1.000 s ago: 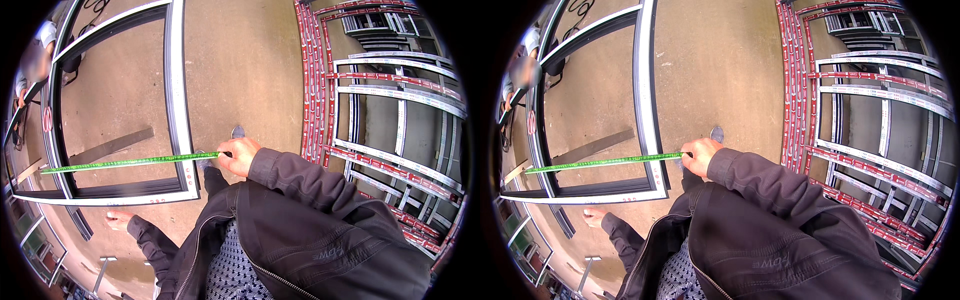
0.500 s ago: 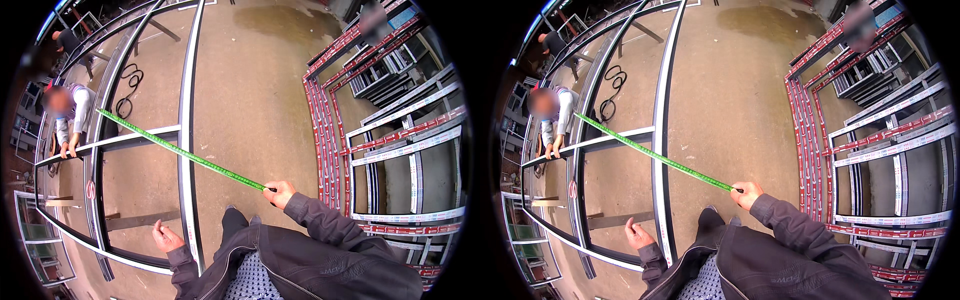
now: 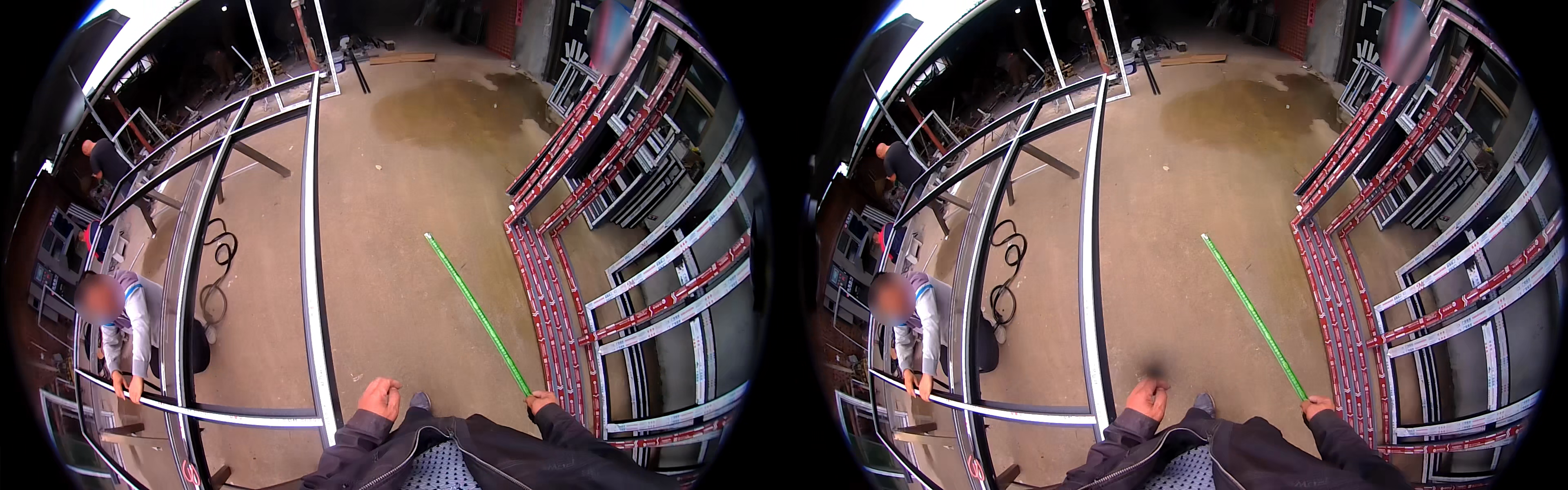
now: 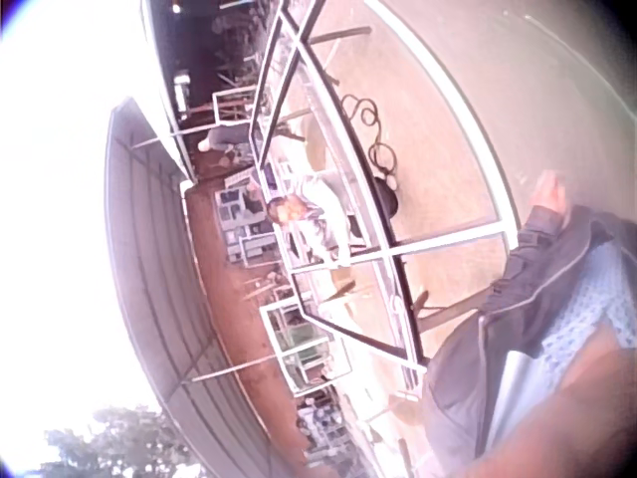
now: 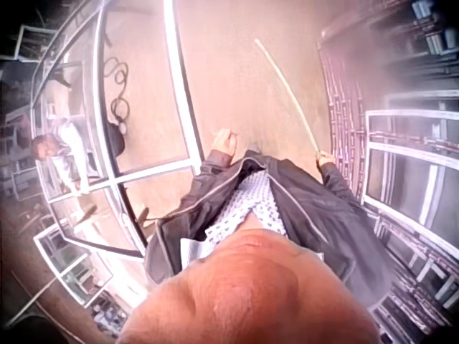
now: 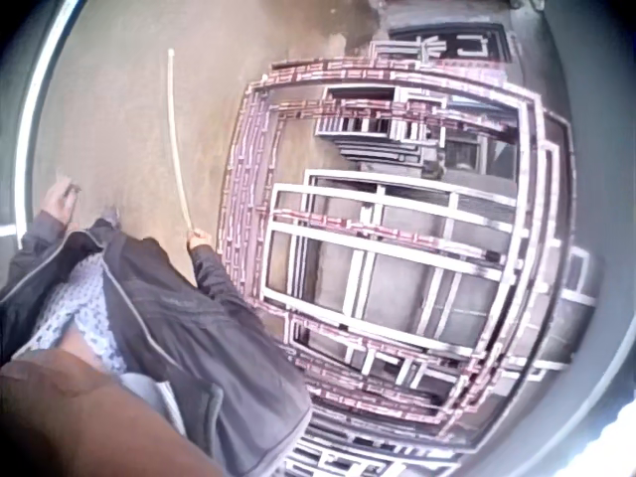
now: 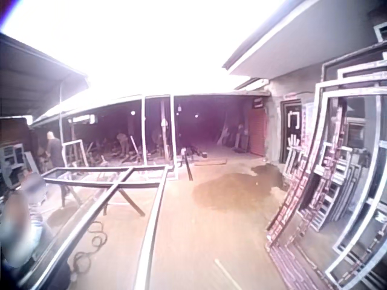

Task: The person uses a green tape measure to measure the dimensions of a large white window frame resting on a workbench. They measure the top, side, and bottom edges of the frame. Later, they measure a long black rubber seal strip and mark it with a white marker.

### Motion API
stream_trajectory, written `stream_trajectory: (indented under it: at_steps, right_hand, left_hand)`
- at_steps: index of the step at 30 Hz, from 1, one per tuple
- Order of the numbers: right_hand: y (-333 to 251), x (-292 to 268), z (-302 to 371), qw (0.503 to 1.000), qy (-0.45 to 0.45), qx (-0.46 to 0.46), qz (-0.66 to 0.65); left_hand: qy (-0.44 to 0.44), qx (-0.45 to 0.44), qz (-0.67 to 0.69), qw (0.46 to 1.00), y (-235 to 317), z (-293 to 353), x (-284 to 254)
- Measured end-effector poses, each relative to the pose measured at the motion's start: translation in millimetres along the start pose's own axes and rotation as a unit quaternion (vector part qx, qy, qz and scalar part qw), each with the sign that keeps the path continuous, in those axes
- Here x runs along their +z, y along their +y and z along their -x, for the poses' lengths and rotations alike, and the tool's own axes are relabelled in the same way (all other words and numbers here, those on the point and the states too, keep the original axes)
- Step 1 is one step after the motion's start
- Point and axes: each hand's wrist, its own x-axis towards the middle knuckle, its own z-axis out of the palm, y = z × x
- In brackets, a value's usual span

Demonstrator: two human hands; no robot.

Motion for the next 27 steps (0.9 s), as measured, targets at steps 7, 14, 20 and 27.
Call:
stream_trajectory:
  at_steps: [7, 14, 20, 27]
  right_hand:
    - [-28.1, -7.1, -46.2, 0.967, 0.013, 0.21, -0.141]
    - [-121.9, 9.1, -245.8, 0.988, -0.087, -0.057, 0.111]
    - [-387.9, 18.1, -444.9, 0.996, -0.021, -0.033, -0.085]
    - [-710.0, 98.0, -555.9, 0.974, -0.107, -0.169, -0.103]
  left_hand:
    - [-0.082, -0.025, -0.008, 0.996, 25.8, -247.8, -22.2]
    - [-0.189, -0.162, -0.087, 0.965, -51.8, -366.3, 37.1]
    - [-0.302, -0.196, -0.049, 0.932, -33.8, -478.1, 41.8]
    - [-0.173, -0.168, 0.004, 0.971, -44.1, -681.1, -1.6]
